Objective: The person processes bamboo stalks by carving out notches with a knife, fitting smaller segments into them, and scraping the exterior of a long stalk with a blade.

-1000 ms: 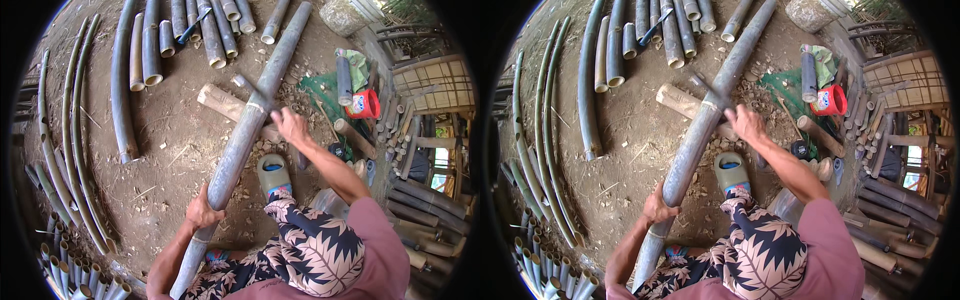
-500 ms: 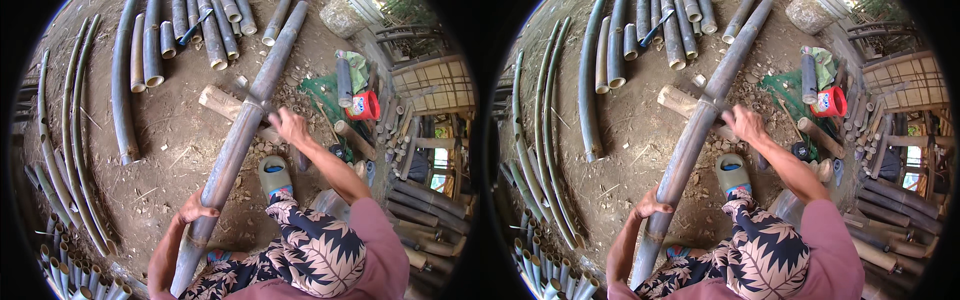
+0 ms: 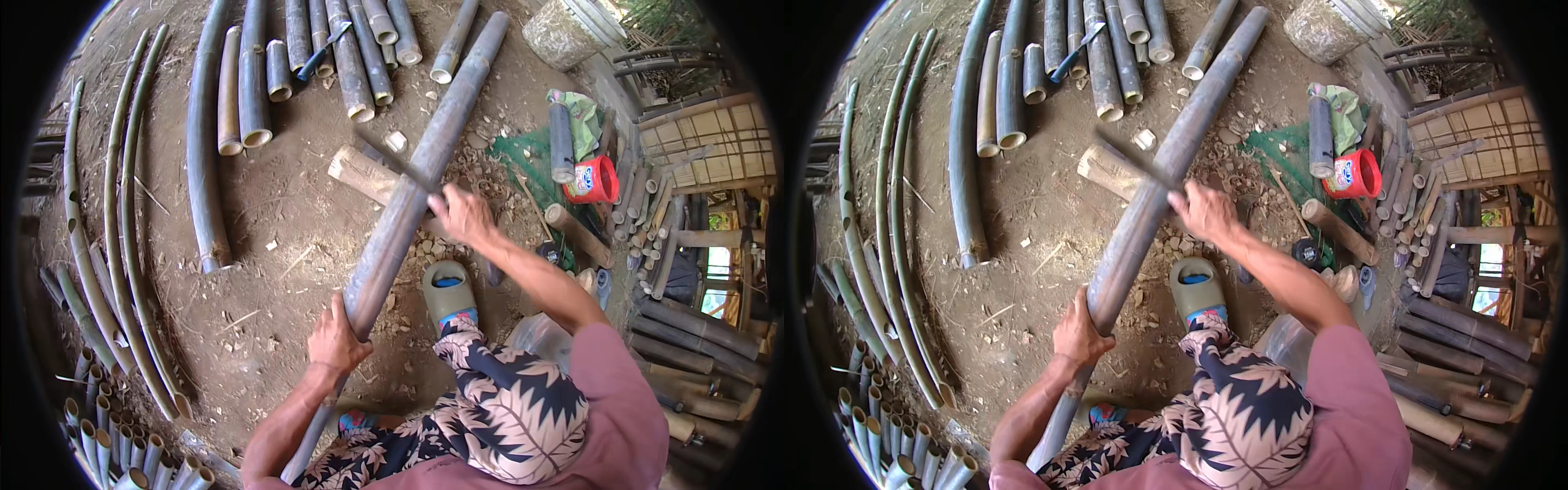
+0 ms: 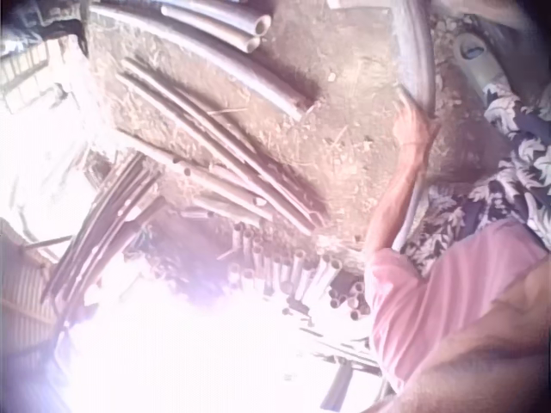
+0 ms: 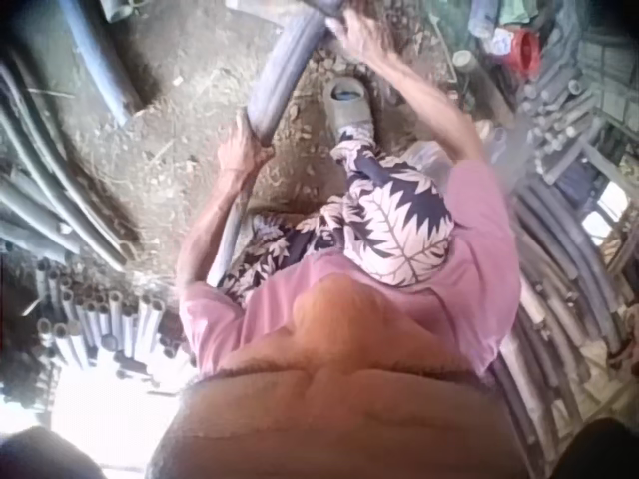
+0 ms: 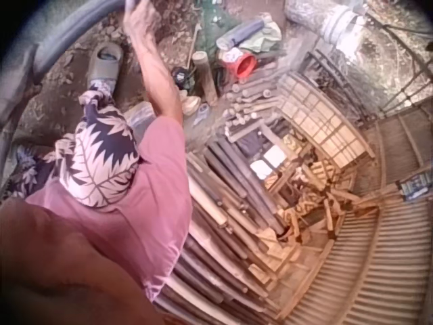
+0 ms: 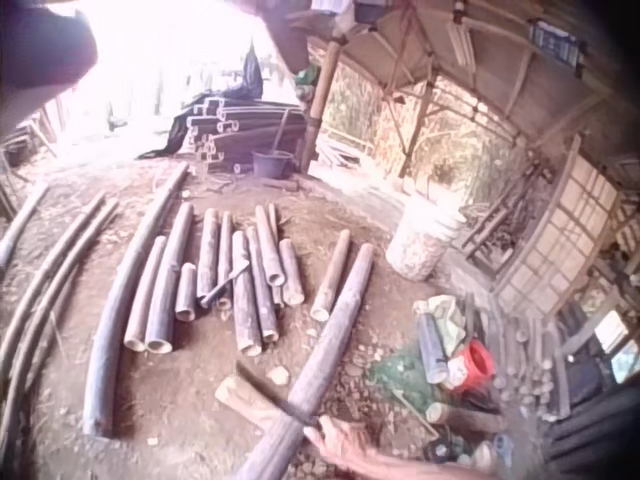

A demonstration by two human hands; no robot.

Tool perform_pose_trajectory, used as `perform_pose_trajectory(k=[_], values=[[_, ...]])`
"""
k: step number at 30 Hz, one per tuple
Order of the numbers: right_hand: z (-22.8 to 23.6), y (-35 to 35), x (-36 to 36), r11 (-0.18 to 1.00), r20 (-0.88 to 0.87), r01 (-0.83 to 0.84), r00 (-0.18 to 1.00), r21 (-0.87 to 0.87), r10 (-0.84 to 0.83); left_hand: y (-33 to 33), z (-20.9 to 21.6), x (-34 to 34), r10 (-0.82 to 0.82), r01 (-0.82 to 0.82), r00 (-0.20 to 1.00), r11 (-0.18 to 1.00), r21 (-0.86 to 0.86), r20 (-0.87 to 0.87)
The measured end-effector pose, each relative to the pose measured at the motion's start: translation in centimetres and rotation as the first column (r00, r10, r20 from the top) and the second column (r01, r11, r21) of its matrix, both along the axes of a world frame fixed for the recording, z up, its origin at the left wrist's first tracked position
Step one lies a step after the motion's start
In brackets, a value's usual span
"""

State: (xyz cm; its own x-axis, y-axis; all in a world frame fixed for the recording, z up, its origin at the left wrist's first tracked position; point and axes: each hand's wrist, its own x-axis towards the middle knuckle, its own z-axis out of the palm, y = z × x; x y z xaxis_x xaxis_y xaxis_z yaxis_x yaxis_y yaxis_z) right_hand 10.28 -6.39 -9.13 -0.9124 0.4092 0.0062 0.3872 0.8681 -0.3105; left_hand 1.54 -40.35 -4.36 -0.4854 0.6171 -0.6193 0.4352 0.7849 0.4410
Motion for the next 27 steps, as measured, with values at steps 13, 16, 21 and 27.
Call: perform_pose_trajectory(k=[13,16,21,27], values=[[3.3,-0.5,0.2,0.974,0.036,-0.201,0.979,0.103,0.198,-1.5,-1.0,-3.6,0.032,-0.074,0.962,0.986,0.146,0.272],[4.7,0.6,-3.0,0.994,0.166,0.112,0.980,0.004,-0.112,-2.1,-1.8,-4.5,0.028,-0.091,0.954,0.976,0.199,0.298],[1.4,-0.7,-0.3,0.977,-0.168,-0.196,0.964,0.081,0.207,-1.7,-2.8,-6.6,0.023,-0.166,0.872,0.954,0.251,0.490],[1.0,0.5,-0.6,0.912,-0.088,-0.361,0.920,0.197,0.383,-2.3,-3.9,-6.3,0.041,-0.341,0.654,0.908,0.246,0.756]])
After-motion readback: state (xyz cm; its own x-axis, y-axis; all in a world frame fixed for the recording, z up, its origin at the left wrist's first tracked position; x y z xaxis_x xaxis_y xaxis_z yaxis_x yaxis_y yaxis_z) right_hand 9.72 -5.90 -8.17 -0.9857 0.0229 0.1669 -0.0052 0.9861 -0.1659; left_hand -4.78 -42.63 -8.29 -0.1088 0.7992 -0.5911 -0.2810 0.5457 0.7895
